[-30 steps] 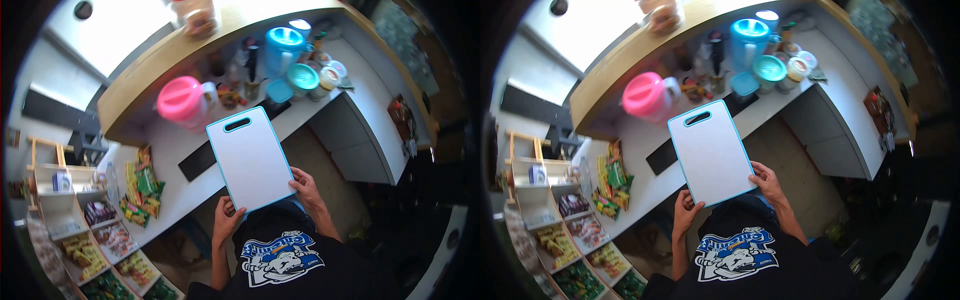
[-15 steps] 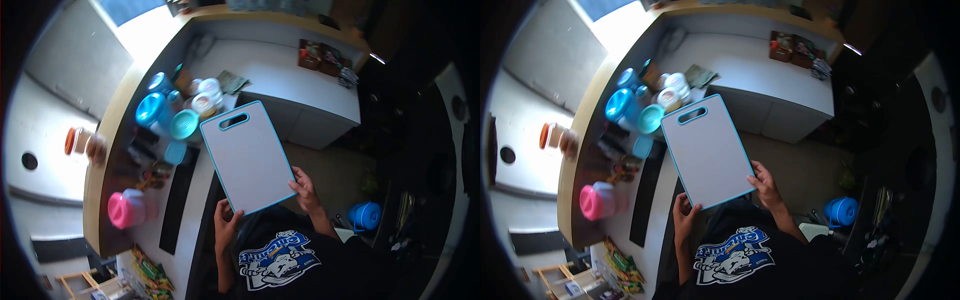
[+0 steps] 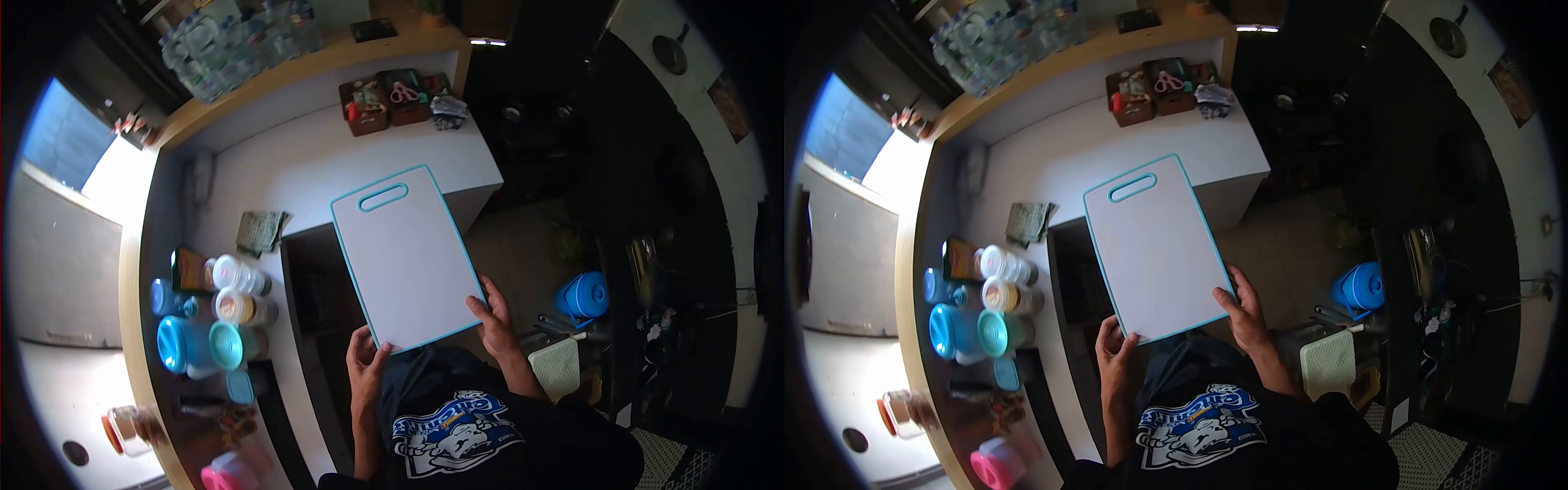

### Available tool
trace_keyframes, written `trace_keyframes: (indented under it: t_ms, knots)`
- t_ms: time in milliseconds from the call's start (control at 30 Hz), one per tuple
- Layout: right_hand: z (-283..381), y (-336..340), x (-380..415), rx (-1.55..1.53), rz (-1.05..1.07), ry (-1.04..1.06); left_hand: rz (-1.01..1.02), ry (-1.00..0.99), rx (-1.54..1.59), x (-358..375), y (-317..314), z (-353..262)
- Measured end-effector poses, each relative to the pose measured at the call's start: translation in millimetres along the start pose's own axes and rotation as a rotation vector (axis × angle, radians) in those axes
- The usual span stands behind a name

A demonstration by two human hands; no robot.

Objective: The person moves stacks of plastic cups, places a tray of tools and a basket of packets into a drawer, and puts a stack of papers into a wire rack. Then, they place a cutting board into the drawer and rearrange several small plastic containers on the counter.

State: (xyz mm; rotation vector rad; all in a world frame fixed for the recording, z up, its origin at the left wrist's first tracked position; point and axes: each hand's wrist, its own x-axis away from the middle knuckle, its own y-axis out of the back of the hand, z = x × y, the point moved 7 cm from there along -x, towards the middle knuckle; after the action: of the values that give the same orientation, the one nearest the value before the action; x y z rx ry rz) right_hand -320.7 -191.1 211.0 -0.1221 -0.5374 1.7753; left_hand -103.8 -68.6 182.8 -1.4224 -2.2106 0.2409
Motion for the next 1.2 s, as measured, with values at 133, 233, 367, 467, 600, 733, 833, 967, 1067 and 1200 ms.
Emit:
trace_keyframes:
  t_ms: [133,233,367,467,600,733,833,967,1067,1200]
  knots:
    - [7.5,10.5,-45.6,-0.028,-0.086,0.047,0.057,0.014,-0.029,-69.2,-15.5,-0.9]
    - [24.6,8.2,-86.5,-0.037,-0.166,0.088,0.087,0.025,-0.070,-125.9,-33.6,-14.5]
    - [43.3,10.6,-130.1,-0.035,-0.280,0.166,0.167,0.050,-0.105,-195.7,-61.1,-24.8]
    - [52.8,15.5,-157.1,-0.057,-0.385,0.210,0.260,0.101,-0.289,-246.3,-86.7,-28.1]
    - [66.5,33.2,-184.2,-0.027,-0.538,0.286,0.379,0.124,-0.420,-300.5,-115.9,1.7]
    - [82.4,66.5,-210.7,-0.014,-0.653,0.350,0.497,0.123,-0.610,-337.9,-167.4,27.9]
    - [94.8,101.7,-231.6,0.057,-0.706,0.385,0.499,0.016,-0.599,-364.1,-204.1,64.5]
    - [122.5,142.2,-265.9,0.292,-0.749,0.407,0.616,0.259,-0.534,-380.8,-272.3,80.5]
    - [140.5,164.0,-298.1,0.535,-0.734,0.379,0.688,0.123,-0.630,-406.8,-303.6,122.7]
    - [146.0,187.6,-341.2,0.746,-0.642,0.395,0.757,0.175,-0.614,-419.2,-358.3,110.5]
